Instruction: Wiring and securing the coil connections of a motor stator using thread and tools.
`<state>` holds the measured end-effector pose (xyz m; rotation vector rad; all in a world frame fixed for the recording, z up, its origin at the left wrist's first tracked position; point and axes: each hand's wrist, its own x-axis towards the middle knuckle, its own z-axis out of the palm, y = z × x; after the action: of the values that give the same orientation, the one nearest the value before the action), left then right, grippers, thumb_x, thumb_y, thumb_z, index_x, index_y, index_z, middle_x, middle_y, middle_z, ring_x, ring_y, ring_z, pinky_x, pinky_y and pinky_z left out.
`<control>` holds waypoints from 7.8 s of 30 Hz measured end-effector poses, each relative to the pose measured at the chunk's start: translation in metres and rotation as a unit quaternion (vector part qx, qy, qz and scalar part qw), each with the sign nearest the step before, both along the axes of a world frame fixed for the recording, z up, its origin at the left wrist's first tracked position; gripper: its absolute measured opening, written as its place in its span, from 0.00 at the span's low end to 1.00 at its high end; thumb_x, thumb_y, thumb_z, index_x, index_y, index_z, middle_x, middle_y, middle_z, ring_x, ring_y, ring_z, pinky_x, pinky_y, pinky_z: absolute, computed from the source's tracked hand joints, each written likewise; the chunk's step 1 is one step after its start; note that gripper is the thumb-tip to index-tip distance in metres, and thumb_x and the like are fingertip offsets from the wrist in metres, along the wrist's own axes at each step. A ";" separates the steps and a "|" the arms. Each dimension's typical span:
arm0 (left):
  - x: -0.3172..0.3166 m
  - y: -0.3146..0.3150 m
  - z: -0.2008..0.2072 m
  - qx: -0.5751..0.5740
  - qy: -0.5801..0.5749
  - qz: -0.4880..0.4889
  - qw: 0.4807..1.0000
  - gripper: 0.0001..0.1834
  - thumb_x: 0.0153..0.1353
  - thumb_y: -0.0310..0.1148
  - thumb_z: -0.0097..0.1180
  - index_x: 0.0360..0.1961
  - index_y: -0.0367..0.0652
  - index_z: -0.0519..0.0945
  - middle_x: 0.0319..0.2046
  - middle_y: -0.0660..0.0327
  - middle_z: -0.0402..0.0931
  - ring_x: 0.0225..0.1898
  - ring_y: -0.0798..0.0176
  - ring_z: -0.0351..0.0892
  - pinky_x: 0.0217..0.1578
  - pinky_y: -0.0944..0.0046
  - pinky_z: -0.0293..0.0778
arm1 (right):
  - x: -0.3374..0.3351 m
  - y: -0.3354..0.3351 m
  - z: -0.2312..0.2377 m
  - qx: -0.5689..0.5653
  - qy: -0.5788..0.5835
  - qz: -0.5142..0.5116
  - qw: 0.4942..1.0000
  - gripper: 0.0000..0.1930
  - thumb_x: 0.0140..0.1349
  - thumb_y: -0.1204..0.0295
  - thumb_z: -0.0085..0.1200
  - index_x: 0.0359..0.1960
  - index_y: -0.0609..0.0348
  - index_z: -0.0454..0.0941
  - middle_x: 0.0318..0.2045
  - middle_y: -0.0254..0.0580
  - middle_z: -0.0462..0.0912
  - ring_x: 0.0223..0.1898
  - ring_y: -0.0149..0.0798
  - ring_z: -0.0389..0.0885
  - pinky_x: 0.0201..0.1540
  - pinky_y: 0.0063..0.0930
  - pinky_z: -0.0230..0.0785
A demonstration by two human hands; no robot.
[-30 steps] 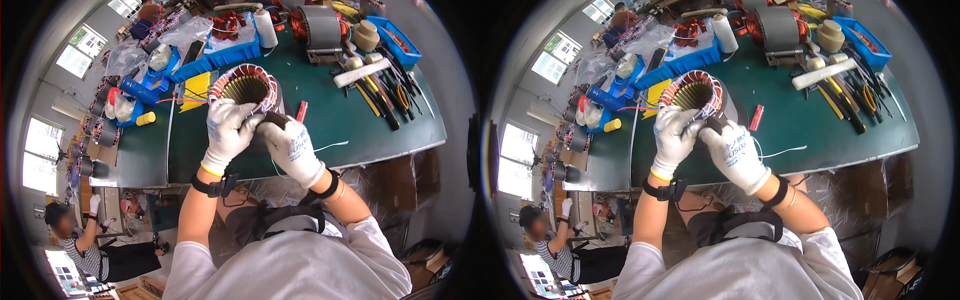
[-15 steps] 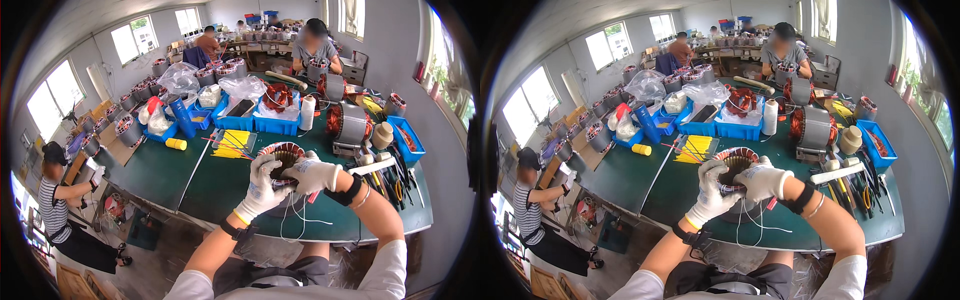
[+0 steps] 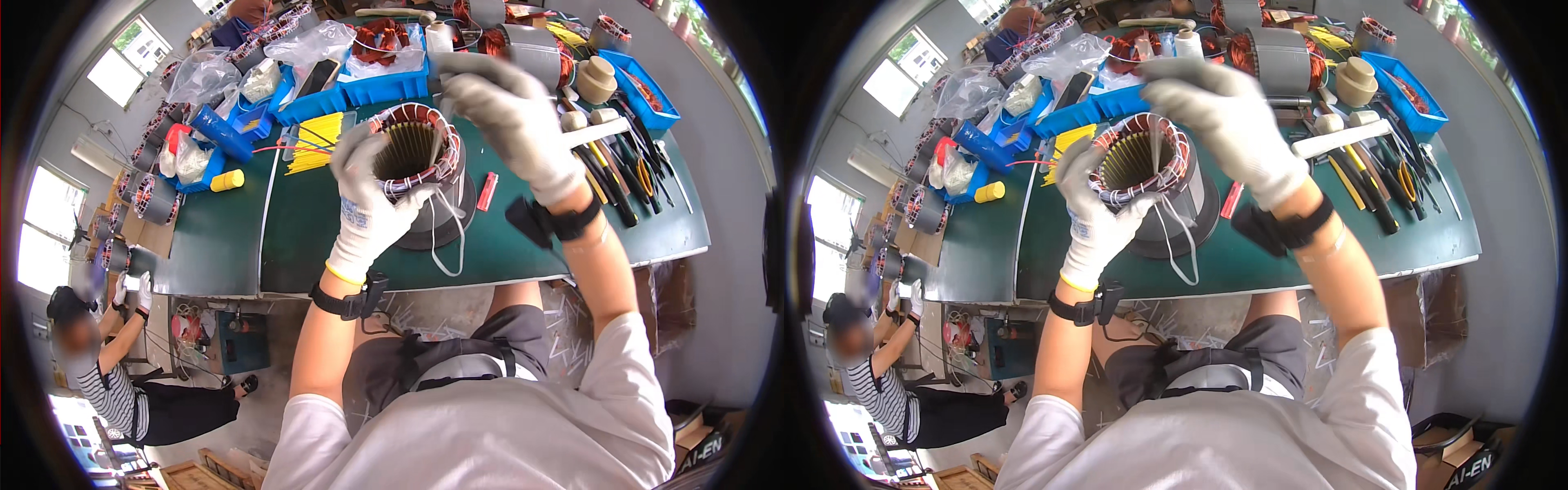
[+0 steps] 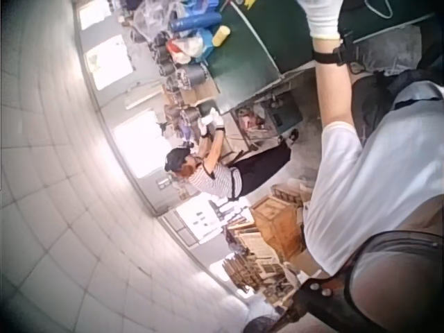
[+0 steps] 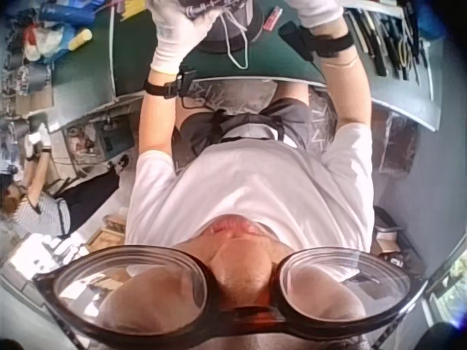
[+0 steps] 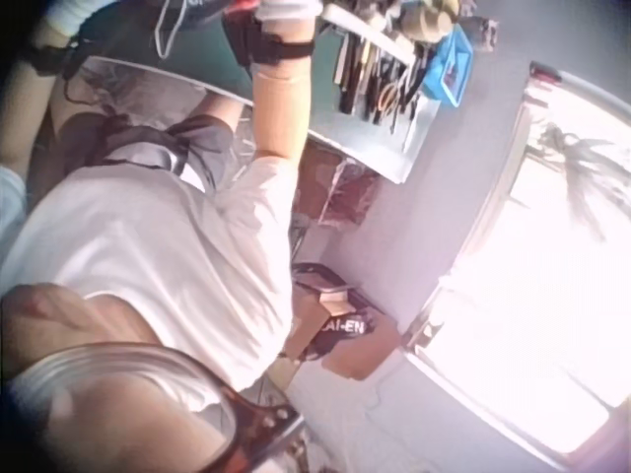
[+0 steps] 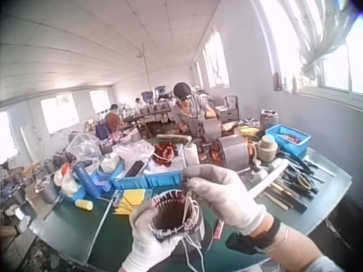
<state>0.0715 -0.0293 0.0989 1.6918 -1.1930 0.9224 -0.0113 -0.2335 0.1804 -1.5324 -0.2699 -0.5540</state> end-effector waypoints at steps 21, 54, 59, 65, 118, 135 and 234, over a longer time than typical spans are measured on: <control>-0.003 -0.002 0.006 0.123 0.028 -0.039 0.991 0.10 0.52 0.40 0.71 0.30 0.48 0.86 0.22 0.62 0.81 0.31 0.53 0.78 0.46 0.54 0.70 | -0.167 0.005 -0.113 0.028 0.082 -0.091 0.992 0.10 0.67 0.66 0.58 0.40 0.59 0.80 0.42 0.38 0.79 0.34 0.36 0.74 0.43 0.33 0.65; -0.007 -0.002 0.023 0.201 0.137 -0.086 0.966 0.15 0.56 0.38 0.70 0.44 0.49 0.85 0.30 0.62 0.82 0.31 0.60 0.77 0.38 0.60 0.71 | -0.098 0.070 -0.105 0.007 0.210 -0.071 0.975 0.17 0.63 0.79 0.53 0.55 0.63 0.77 0.37 0.44 0.81 0.37 0.32 0.80 0.44 0.27 0.73; 0.009 -0.009 0.043 0.262 -0.015 -0.080 0.962 0.13 0.50 0.36 0.69 0.39 0.63 0.87 0.54 0.62 0.80 0.44 0.58 0.81 0.48 0.53 0.71 | -0.101 0.059 -0.071 -0.256 0.149 -0.040 0.954 0.11 0.65 0.78 0.51 0.46 0.63 0.81 0.38 0.44 0.81 0.40 0.42 0.80 0.47 0.34 0.73; 0.045 -0.014 0.058 0.421 -0.058 -0.207 0.881 0.17 0.53 0.36 0.64 0.46 0.63 0.84 0.68 0.58 0.67 0.64 0.46 0.69 0.64 0.47 0.65 | -0.049 0.048 -0.049 0.044 0.047 0.246 0.967 0.15 0.75 0.62 0.48 0.47 0.63 0.77 0.38 0.38 0.81 0.38 0.34 0.77 0.43 0.31 0.72; 0.009 -0.001 0.011 0.170 0.031 -0.088 0.981 0.11 0.55 0.39 0.70 0.33 0.44 0.86 0.23 0.61 0.79 0.28 0.55 0.77 0.37 0.57 0.70 | -0.073 0.049 -0.112 -0.309 0.039 -0.315 0.897 0.22 0.56 0.87 0.49 0.53 0.58 0.81 0.38 0.54 0.82 0.39 0.55 0.80 0.45 0.41 0.73; -0.013 -0.001 -0.031 -0.050 0.041 0.214 0.975 0.73 0.39 0.69 0.72 0.73 0.32 0.46 0.71 0.33 0.43 0.72 0.33 0.44 0.69 0.33 0.41 | 0.018 0.006 -0.015 -0.691 0.012 -0.028 0.723 0.27 0.47 0.65 0.62 0.55 0.43 0.81 0.40 0.48 0.84 0.52 0.51 0.78 0.56 0.45 0.64; -0.004 -0.002 0.027 0.252 0.138 -0.098 0.953 0.13 0.54 0.36 0.69 0.39 0.40 0.87 0.31 0.56 0.84 0.34 0.54 0.81 0.39 0.58 0.72 | -0.081 0.050 -0.120 0.047 0.089 0.081 0.992 0.11 0.71 0.70 0.48 0.43 0.64 0.79 0.38 0.37 0.81 0.39 0.27 0.75 0.46 0.27 0.70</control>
<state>0.0673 -0.0309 0.1255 1.9699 -1.4487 0.2518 -0.0927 -0.1835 0.0606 -1.4440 -0.2259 -0.2952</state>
